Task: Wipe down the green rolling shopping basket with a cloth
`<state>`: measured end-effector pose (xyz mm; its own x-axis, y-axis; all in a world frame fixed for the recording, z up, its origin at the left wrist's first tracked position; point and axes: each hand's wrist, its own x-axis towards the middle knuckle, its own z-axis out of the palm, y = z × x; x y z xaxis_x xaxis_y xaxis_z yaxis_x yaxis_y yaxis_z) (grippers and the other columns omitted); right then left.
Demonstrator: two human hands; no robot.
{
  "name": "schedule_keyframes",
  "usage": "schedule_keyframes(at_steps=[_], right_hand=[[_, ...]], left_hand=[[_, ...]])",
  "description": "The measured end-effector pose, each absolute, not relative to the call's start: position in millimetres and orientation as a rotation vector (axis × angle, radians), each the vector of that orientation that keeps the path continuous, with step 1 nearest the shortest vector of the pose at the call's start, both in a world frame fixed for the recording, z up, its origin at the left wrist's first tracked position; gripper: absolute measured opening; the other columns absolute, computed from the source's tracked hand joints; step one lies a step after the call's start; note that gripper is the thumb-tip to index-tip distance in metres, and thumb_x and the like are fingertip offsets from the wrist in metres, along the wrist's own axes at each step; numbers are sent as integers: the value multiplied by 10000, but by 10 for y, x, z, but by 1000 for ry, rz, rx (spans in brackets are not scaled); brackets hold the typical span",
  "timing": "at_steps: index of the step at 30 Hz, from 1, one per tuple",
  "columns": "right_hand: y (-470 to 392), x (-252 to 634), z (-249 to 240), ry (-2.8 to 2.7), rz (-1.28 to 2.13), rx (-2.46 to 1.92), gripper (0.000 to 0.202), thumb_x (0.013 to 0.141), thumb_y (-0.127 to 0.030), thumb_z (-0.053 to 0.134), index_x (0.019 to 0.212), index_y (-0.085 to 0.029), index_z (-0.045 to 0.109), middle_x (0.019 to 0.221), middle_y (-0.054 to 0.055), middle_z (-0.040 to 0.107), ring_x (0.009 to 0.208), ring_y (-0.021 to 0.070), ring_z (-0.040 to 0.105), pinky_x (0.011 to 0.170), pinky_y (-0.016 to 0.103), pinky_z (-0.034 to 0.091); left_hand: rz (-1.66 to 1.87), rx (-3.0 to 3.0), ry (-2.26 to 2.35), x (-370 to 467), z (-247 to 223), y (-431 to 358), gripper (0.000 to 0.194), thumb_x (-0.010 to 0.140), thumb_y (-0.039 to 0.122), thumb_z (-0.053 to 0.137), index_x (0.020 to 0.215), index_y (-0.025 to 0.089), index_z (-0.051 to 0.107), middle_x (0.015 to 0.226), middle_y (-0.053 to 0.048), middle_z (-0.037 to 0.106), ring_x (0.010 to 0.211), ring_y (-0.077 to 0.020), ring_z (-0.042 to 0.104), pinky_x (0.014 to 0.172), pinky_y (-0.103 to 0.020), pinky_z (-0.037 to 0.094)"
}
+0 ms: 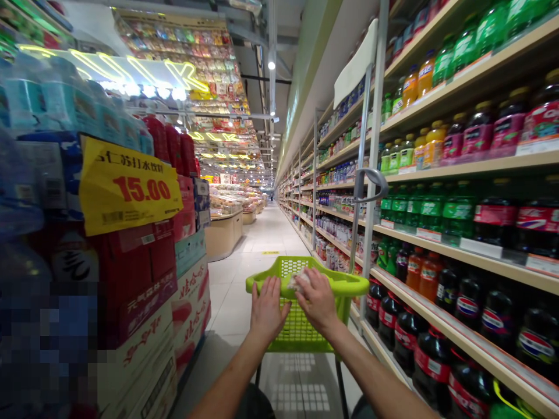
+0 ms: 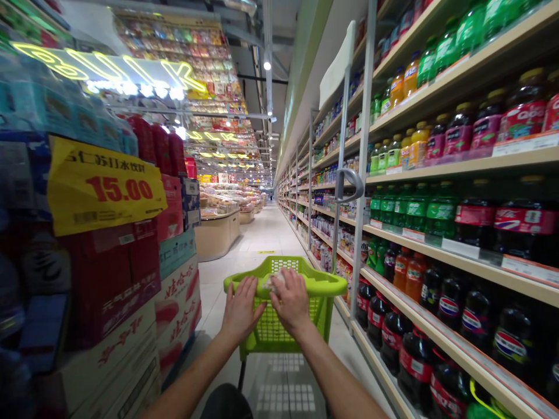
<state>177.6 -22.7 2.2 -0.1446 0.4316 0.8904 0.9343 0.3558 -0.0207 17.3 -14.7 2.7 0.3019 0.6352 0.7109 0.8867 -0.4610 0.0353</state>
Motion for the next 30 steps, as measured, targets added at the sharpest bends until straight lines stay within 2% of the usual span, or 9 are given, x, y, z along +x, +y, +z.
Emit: schedule_keyframes(at_steps=[2,5,10,17,21,26,30], right_hand=[[-241,1655,42,-1821,-728,-1169,316,796,-259,505,1102,-252,582,1266,90,482,1194,289,375,946,508,332],[-250,1919,12,-1835,-762,-1146,291,824,-218,460,1078,-254,598,1245,81,503,1176,258,405,948,471,345],[-241,2579,-83,-1512,-821,-1303,292,851,-256,405,1044,-224,622,1186,94,532,1121,261,451,922,479,379],[-221,1918,-36,-1708,-758,-1125,337,822,-175,428,1116,-253,575,1241,76,501,1181,247,399,948,461,374],[-207,2139,-70,-1677,-795,-1145,313,819,-176,416,1057,-253,605,1215,74,516,1145,247,432,928,471,379],[-105,2647,-145,-1458,-766,-1304,308,823,-208,396,1033,-234,620,1165,78,539,1093,240,463,903,463,392],[20,2783,-150,-1484,-751,-1350,309,830,-220,376,1009,-211,628,1143,86,553,1090,238,466,902,464,383]], left_hand=[[-927,-2206,-1361,149,33,-134,478,792,325,452,1236,151,425,1282,-97,487,1225,-254,376,1041,-516,205],[-909,-2201,-1358,95,43,-101,463,803,323,444,1235,158,430,1283,-94,489,1221,-247,385,1040,-500,218],[-936,-2194,-1393,115,48,-89,446,814,316,430,1229,155,444,1288,-88,485,1221,-252,385,1042,-511,204],[-905,-2201,-1398,227,59,-158,485,791,311,455,1244,140,428,1308,-103,461,1233,-269,365,1030,-522,222],[-874,-2211,-1481,78,151,-116,483,797,315,452,1250,151,414,1289,-111,479,1214,-253,391,1021,-502,240],[-886,-2208,-1580,-66,280,-36,349,796,393,455,1060,185,548,1130,-93,591,1148,-258,448,1005,-546,216],[-917,-2187,-1551,27,300,-80,310,792,405,463,987,189,571,1042,-85,621,1076,-257,489,1000,-559,198]])
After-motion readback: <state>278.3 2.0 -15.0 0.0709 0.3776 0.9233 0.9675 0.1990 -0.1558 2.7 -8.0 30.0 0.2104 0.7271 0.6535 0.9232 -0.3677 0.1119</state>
